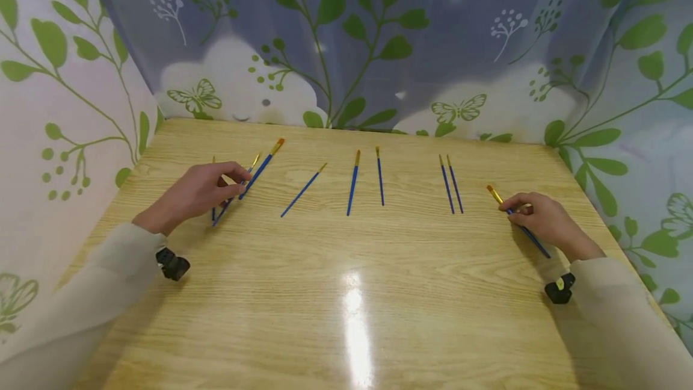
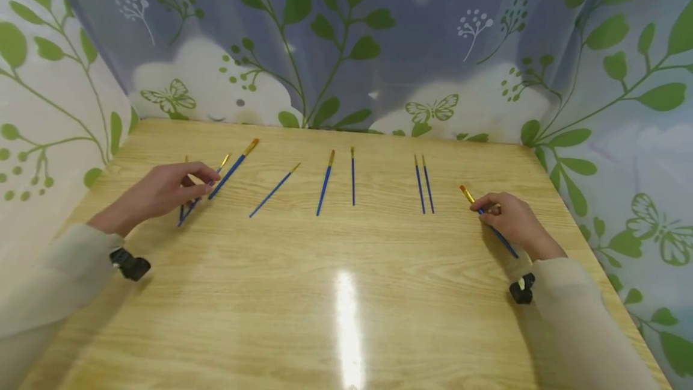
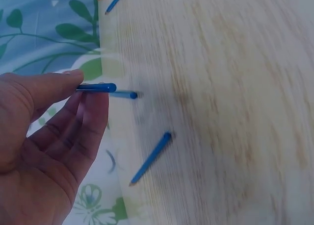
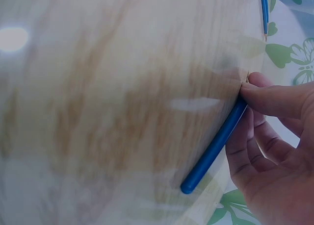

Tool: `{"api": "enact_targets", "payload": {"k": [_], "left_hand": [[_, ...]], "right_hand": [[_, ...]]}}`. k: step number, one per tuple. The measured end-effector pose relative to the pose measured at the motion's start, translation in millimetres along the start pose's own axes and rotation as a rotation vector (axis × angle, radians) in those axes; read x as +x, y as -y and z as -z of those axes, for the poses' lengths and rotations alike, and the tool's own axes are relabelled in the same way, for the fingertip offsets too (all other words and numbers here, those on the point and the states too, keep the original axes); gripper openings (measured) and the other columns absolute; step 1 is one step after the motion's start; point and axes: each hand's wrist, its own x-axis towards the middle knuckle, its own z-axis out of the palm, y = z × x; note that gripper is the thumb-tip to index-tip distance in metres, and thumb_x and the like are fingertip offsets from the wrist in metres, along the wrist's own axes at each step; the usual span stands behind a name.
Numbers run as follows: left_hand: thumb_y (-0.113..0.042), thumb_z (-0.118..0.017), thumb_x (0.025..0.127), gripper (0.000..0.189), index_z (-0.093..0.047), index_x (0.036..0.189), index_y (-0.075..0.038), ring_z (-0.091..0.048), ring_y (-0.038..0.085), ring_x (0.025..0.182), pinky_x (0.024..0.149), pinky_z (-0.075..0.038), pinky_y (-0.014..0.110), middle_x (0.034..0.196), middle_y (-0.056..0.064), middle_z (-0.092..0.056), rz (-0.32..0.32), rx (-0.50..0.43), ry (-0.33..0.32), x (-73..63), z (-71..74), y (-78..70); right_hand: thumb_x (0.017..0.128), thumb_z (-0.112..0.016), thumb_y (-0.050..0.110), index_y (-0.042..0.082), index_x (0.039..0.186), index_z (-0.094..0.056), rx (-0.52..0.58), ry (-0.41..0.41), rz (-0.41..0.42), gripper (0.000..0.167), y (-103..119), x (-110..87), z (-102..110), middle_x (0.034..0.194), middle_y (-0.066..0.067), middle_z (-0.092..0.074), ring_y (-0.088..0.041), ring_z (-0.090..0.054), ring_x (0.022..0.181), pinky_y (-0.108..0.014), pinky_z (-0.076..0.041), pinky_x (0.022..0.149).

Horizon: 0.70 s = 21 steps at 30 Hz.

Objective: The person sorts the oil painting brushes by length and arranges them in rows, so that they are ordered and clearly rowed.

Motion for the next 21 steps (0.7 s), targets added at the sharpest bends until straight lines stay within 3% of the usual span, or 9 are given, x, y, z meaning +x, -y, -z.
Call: {"api": "enact_targets", "payload": {"k": [13, 21], "left_hand": [[-0.015, -0.064, 0.112, 0.039, -0.063, 0.15, -0.008, -0.074, 0.025, 0.097, 0.083, -0.067, 0.043, 0.144, 0.02, -0.064, 0.012, -0.1, 0.059, 16.0, -13.4, -22.0], [-0.01, -0.065, 0.111, 0.042, -0.061, 0.152, -0.005, -0.075, 0.028, 0.099, 0.085, -0.067, 0.043, 0.146, 0.023, -0.063, -0.021, -0.183, 0.076, 28.6, -26.4, -35.5]], "right_hand": [[0.11, -0.065, 0.008, 0.0, 0.132, -0.072, 0.021, 0.012, -0.023, 0.025, 1.7, -2.4, 0.9, 0.128, -0.027, -0.069, -0.035, -0.068, 0.108, -0.037, -0.055, 0.083], [0.11, -0.065, 0.007, -0.001, 0.132, -0.072, 0.024, 0.014, -0.024, 0.025, 2.0, -2.9, 0.2, 0.131, -0.029, -0.068, -0.039, -0.068, 0.111, -0.043, -0.057, 0.086]]}}
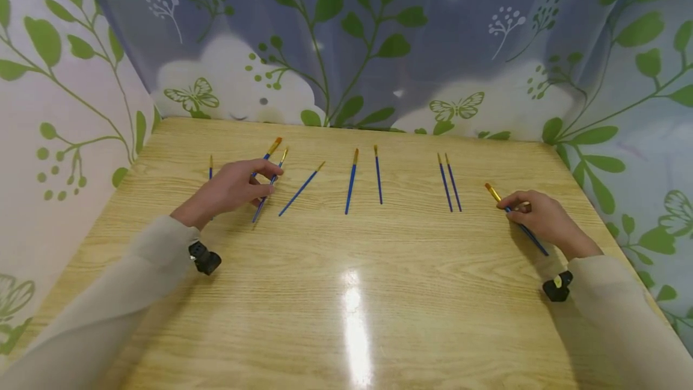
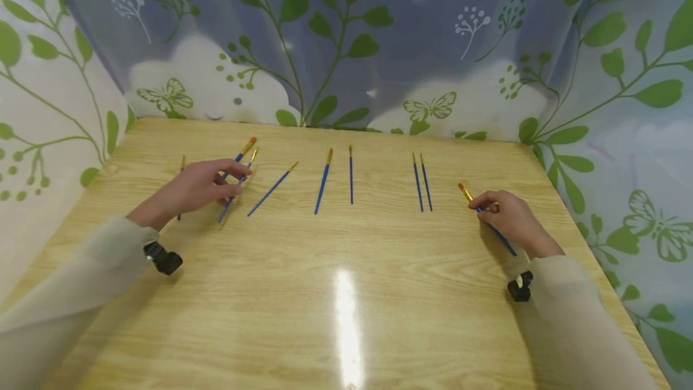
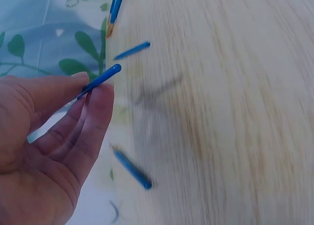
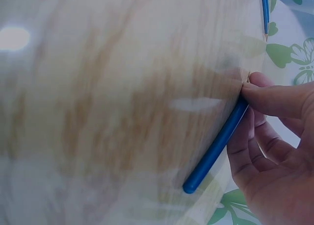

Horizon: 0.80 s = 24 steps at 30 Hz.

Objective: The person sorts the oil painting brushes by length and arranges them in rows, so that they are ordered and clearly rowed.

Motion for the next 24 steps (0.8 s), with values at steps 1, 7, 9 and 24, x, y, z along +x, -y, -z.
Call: {"api": "enact_targets", "payload": {"k": [1, 7, 9, 24], "left_hand": [[-0.01, -0.065, 0.111, 0.042, -0.061, 0.152, -0.005, -0.075, 0.028, 0.1, 0.085, -0.067, 0.043, 0.147, 0.023, -0.062, 0.002, -0.007, 0.006, 2.1, -2.0, -0.9], [-0.009, -0.064, 0.11, 0.047, -0.057, 0.156, -0.006, -0.074, 0.026, 0.098, 0.088, -0.067, 0.042, 0.151, 0.022, -0.059, 0.008, -0.047, 0.041, 15.1, -15.2, -9.4], [-0.009, -0.065, 0.11, 0.049, -0.056, 0.158, -0.006, -0.074, 0.026, 0.098, 0.088, -0.067, 0.042, 0.153, 0.021, -0.058, 0.005, -0.062, 0.05, 18.8, -19.3, -13.2], [-0.01, -0.066, 0.11, 0.058, -0.048, 0.166, -0.011, -0.076, 0.025, 0.09, 0.085, -0.065, 0.042, 0.161, 0.018, -0.054, -0.01, -0.093, 0.077, 43.3, -40.5, -34.8]], "right_hand": [[0.11, -0.065, 0.008, -0.001, 0.132, -0.072, -0.001, 0.001, -0.001, 0.025, -0.1, 0.0, -0.1, 0.13, -0.029, -0.068, -0.039, -0.068, 0.111, -0.043, -0.057, 0.086], [0.11, -0.065, 0.008, 0.0, 0.131, -0.072, -0.009, 0.002, -0.005, 0.024, -0.5, -0.8, -0.7, 0.127, -0.026, -0.069, -0.034, -0.067, 0.106, -0.039, -0.055, 0.084], [0.11, -0.065, 0.008, 0.0, 0.131, -0.073, -0.01, 0.0, -0.004, 0.024, -0.1, -1.1, -1.0, 0.127, -0.026, -0.07, -0.033, -0.067, 0.106, -0.038, -0.054, 0.083], [0.109, -0.066, 0.008, 0.0, 0.131, -0.073, -0.018, -0.006, -0.006, 0.025, 1.0, 1.1, 0.4, 0.126, -0.027, -0.069, -0.037, -0.068, 0.107, -0.037, -0.053, 0.082]]}}
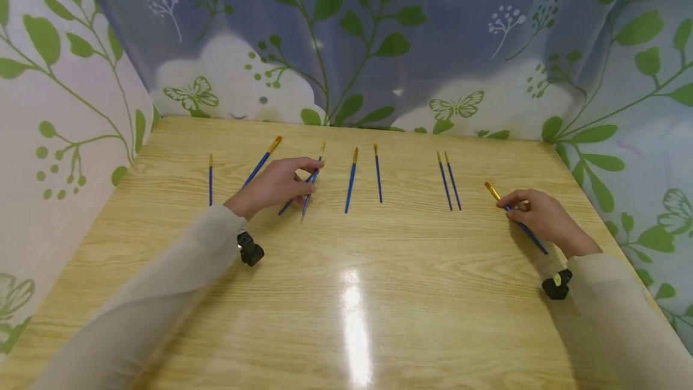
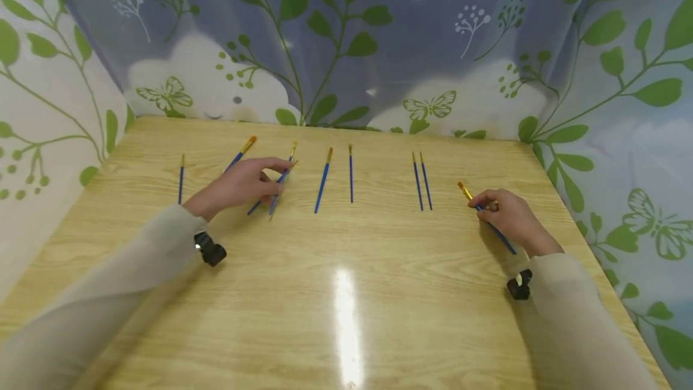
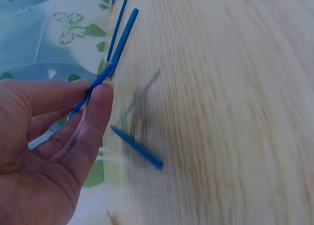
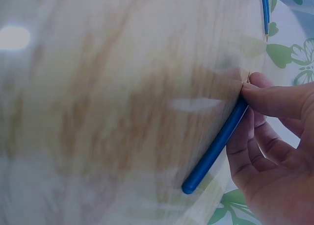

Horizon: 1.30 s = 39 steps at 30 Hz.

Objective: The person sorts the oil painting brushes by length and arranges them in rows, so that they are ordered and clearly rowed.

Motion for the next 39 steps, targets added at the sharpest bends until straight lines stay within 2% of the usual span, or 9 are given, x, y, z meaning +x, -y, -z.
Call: {"api": "enact_targets", "payload": {"k": [5, 10, 21, 29, 35, 39], "left_hand": [[-0.009, -0.066, 0.109, 0.061, -0.046, 0.167, -0.013, -0.076, 0.026, 0.092, 0.09, -0.065, 0.041, 0.164, 0.015, -0.051, 0.015, -0.032, 0.003, 8.3, -6.6, -6.4], [-0.01, -0.066, 0.109, 0.062, -0.046, 0.168, -0.016, -0.076, 0.027, 0.091, 0.087, -0.065, 0.039, 0.165, 0.012, -0.051, 0.041, -0.061, 0.003, 17.9, -13.8, -13.3], [-0.01, -0.066, 0.109, 0.061, -0.047, 0.167, -0.017, -0.077, 0.029, 0.094, 0.088, -0.065, 0.04, 0.162, 0.012, -0.053, 0.023, -0.083, 0.016, 45.4, -32.7, -30.4], [-0.006, -0.068, 0.107, 0.056, -0.053, 0.161, -0.012, -0.076, 0.036, 0.093, 0.091, -0.066, 0.046, 0.157, 0.015, -0.054, -0.022, -0.222, -0.002, 65.0, -48.3, -45.6], [-0.003, -0.069, 0.106, 0.054, -0.056, 0.158, -0.007, -0.075, 0.039, 0.105, 0.096, -0.065, 0.051, 0.155, 0.018, -0.057, -0.028, -0.329, -0.028, 80.8, -61.7, -51.6], [-0.001, -0.069, 0.106, 0.052, -0.057, 0.156, -0.006, -0.075, 0.04, 0.105, 0.097, -0.065, 0.053, 0.154, 0.021, -0.057, -0.044, -0.365, -0.051, 89.8, -68.5, -58.2]], "right_hand": [[0.109, -0.065, 0.008, -0.001, 0.132, -0.072, 0.002, 0.006, -0.004, 0.025, -0.7, 0.1, -0.4, 0.127, -0.027, -0.069, -0.038, -0.068, 0.107, -0.036, -0.053, 0.081], [0.11, -0.065, 0.009, 0.0, 0.132, -0.072, -0.002, 0.007, -0.005, 0.025, -1.0, 0.7, 0.1, 0.127, -0.027, -0.069, -0.035, -0.067, 0.106, -0.037, -0.053, 0.082], [0.11, -0.065, 0.009, 0.0, 0.131, -0.072, -0.002, 0.003, -0.002, 0.024, -0.9, 1.8, 0.0, 0.127, -0.027, -0.069, -0.036, -0.068, 0.106, -0.037, -0.053, 0.082], [0.109, -0.065, 0.008, 0.0, 0.131, -0.072, 0.005, 0.004, -0.011, 0.024, 2.5, 0.5, 1.4, 0.13, -0.029, -0.068, -0.037, -0.068, 0.106, -0.038, -0.054, 0.082], [0.11, -0.064, 0.008, 0.0, 0.132, -0.072, 0.007, 0.003, -0.01, 0.025, 4.0, 0.1, 0.2, 0.13, -0.029, -0.068, -0.04, -0.068, 0.109, -0.047, -0.057, 0.086], [0.109, -0.064, 0.008, 0.0, 0.131, -0.072, 0.002, 0.0, -0.015, 0.025, 3.7, -0.5, 1.0, 0.129, -0.029, -0.068, -0.041, -0.068, 0.11, -0.049, -0.057, 0.087]]}}
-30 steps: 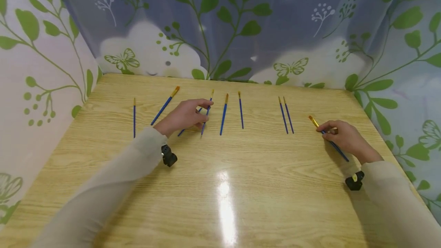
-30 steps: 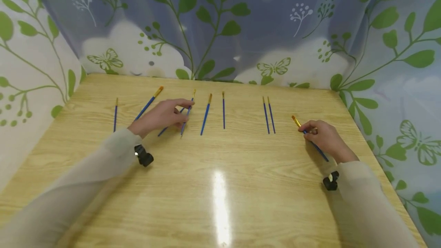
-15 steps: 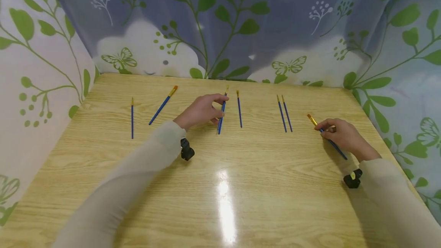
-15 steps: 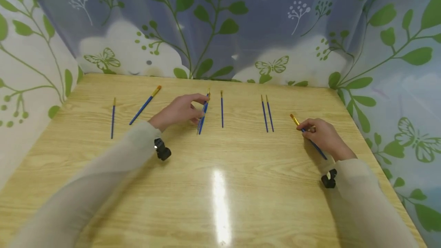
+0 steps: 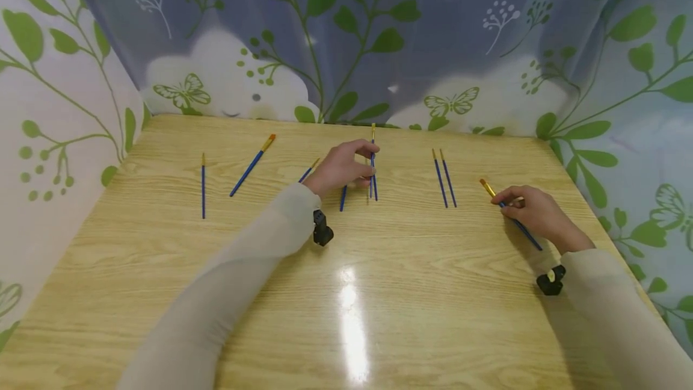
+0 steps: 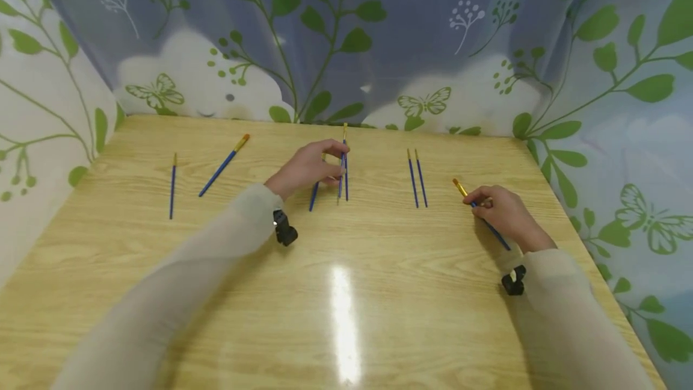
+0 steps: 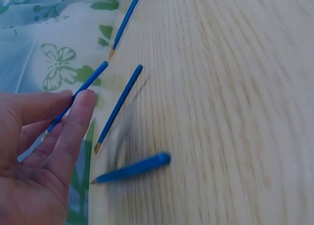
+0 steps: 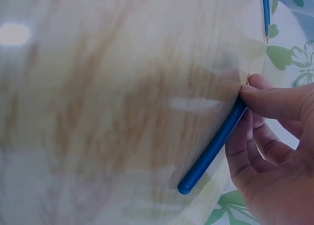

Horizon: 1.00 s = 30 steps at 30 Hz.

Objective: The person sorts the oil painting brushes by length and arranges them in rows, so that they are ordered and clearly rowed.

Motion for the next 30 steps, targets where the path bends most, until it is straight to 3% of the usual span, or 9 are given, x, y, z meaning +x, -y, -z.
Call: {"api": "enact_targets", "payload": {"k": [7, 11, 15, 18, 20, 24, 30], "left_hand": [[-0.002, -0.069, 0.106, 0.051, -0.057, 0.156, -0.005, -0.076, 0.038, 0.098, 0.092, -0.066, 0.051, 0.152, 0.022, -0.057, -0.013, 0.002, -0.016, 12.7, -15.1, -2.7], [-0.004, -0.069, 0.107, 0.051, -0.056, 0.156, -0.005, -0.074, 0.029, 0.083, 0.083, -0.067, 0.044, 0.15, 0.02, -0.059, -0.003, 0.018, -0.023, 18.1, -21.0, 0.4], [-0.006, -0.069, 0.108, 0.049, -0.057, 0.156, -0.005, -0.067, 0.022, 0.071, 0.071, -0.061, 0.034, 0.144, 0.017, -0.063, -0.01, 0.099, -0.038, 22.1, -25.0, 2.9], [-0.01, -0.07, 0.107, 0.048, -0.06, 0.154, -0.006, -0.07, 0.022, 0.082, 0.073, -0.057, 0.029, 0.141, 0.015, -0.067, -0.03, 0.232, -0.062, 24.0, -27.5, 3.4], [-0.012, -0.071, 0.107, 0.047, -0.062, 0.152, -0.007, -0.072, 0.025, 0.099, 0.083, -0.057, 0.031, 0.14, 0.014, -0.069, -0.044, 0.313, -0.079, 24.4, -28.7, 3.5], [-0.014, -0.072, 0.106, 0.046, -0.064, 0.152, -0.01, -0.067, 0.028, 0.128, 0.104, -0.055, 0.039, 0.143, 0.012, -0.07, -0.053, 0.389, -0.087, 24.8, -29.9, 4.8], [-0.015, -0.071, 0.107, 0.049, -0.061, 0.155, -0.009, -0.065, 0.028, 0.131, 0.111, -0.054, 0.042, 0.143, 0.01, -0.069, -0.039, 0.408, -0.055, 23.6, -32.1, 7.1]], "right_hand": [[0.109, -0.065, 0.007, 0.0, 0.131, -0.072, -0.005, -0.003, -0.005, 0.024, -1.8, -0.2, 1.0, 0.129, -0.029, -0.068, -0.04, -0.068, 0.109, -0.047, -0.056, 0.086], [0.109, -0.066, 0.007, 0.0, 0.131, -0.073, -0.001, -0.004, -0.005, 0.024, -1.7, 0.7, 0.5, 0.129, -0.028, -0.069, -0.038, -0.068, 0.107, -0.04, -0.055, 0.083], [0.109, -0.066, 0.007, 0.0, 0.13, -0.073, 0.0, -0.01, 0.001, 0.024, -1.3, 1.2, 0.3, 0.128, -0.028, -0.069, -0.038, -0.068, 0.106, -0.037, -0.053, 0.082], [0.108, -0.066, 0.006, 0.0, 0.13, -0.073, -0.006, -0.014, 0.013, 0.023, -1.1, 1.3, 0.4, 0.127, -0.028, -0.069, -0.039, -0.068, 0.107, -0.041, -0.054, 0.084], [0.109, -0.065, 0.006, -0.001, 0.13, -0.073, -0.008, -0.013, 0.021, 0.023, -0.9, 1.3, 0.4, 0.127, -0.028, -0.069, -0.04, -0.068, 0.107, -0.046, -0.056, 0.086], [0.109, -0.065, 0.006, -0.001, 0.13, -0.073, -0.009, -0.012, 0.025, 0.024, -0.7, 0.8, 0.5, 0.126, -0.028, -0.069, -0.041, -0.068, 0.108, -0.052, -0.056, 0.089], [0.108, -0.065, 0.006, -0.001, 0.13, -0.073, -0.012, -0.011, 0.024, 0.023, -0.8, 0.7, -0.1, 0.126, -0.028, -0.07, -0.04, -0.068, 0.108, -0.047, -0.055, 0.087]]}}
